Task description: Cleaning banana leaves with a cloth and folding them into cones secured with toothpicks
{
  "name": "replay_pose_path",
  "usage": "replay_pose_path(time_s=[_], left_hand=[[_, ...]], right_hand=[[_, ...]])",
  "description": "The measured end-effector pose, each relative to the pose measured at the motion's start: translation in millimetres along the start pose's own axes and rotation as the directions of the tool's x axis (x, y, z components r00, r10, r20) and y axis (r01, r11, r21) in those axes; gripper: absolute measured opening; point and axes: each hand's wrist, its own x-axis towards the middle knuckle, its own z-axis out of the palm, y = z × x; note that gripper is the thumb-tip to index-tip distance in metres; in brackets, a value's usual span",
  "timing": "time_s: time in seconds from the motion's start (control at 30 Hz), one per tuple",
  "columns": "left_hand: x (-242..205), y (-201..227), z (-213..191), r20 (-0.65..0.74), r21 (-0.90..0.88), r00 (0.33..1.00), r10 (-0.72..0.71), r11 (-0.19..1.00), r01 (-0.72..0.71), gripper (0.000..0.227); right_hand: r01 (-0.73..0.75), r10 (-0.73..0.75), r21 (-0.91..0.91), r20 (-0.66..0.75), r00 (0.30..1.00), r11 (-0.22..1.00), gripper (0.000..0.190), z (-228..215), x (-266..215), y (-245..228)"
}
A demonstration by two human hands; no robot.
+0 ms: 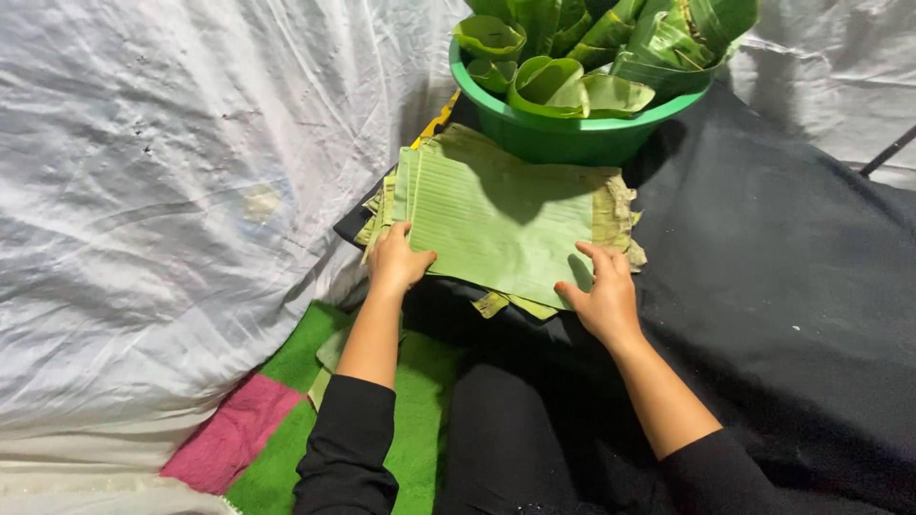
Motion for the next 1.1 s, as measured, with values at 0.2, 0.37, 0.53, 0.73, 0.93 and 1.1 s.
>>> replay_pose_path(time_s=[0.2,0.37,0.53,0.73,0.93,1.1], left_hand=[[5,17,-13,0.109,0.068,0.992,-0.057,0.996,0.05,0.089],[10,34,-15,0.061,0.126,0.994,-0.088,0.989,0.08,0.09],[-6,46,-31,0.057,-0.108,0.99,-0.131,0.985,0.137,0.086],[23,8,11,-0.03,-0.213,0.993,-0.111,0.972,0.102,0.052],[7,17,1,-0.089,-0.144,0.995,-0.055,0.989,0.042,0.034],[-34,50,-16,-0.108,-0.284,0.993,0.055,0.955,-0.084,0.025]], right_hand=[[-0.074,0.074,0.083,0.004,0.997,0.994,0.067,-4,-3,-2],[-0.135,0.132,0.147,0.025,0.991,0.98,0.062,-12,-4,-9],[-0.194,0.191,0.174,0.03,0.981,0.966,0.061,-13,-2,-2],[-0.207,0.215,0.213,-0.014,0.977,0.955,0.059,-19,-2,-1],[-0.129,0.203,0.479,-0.107,0.973,0.869,0.039,-6,1,22],[-0.084,0.206,0.657,-0.11,0.972,0.749,0.036,-19,-3,26]])
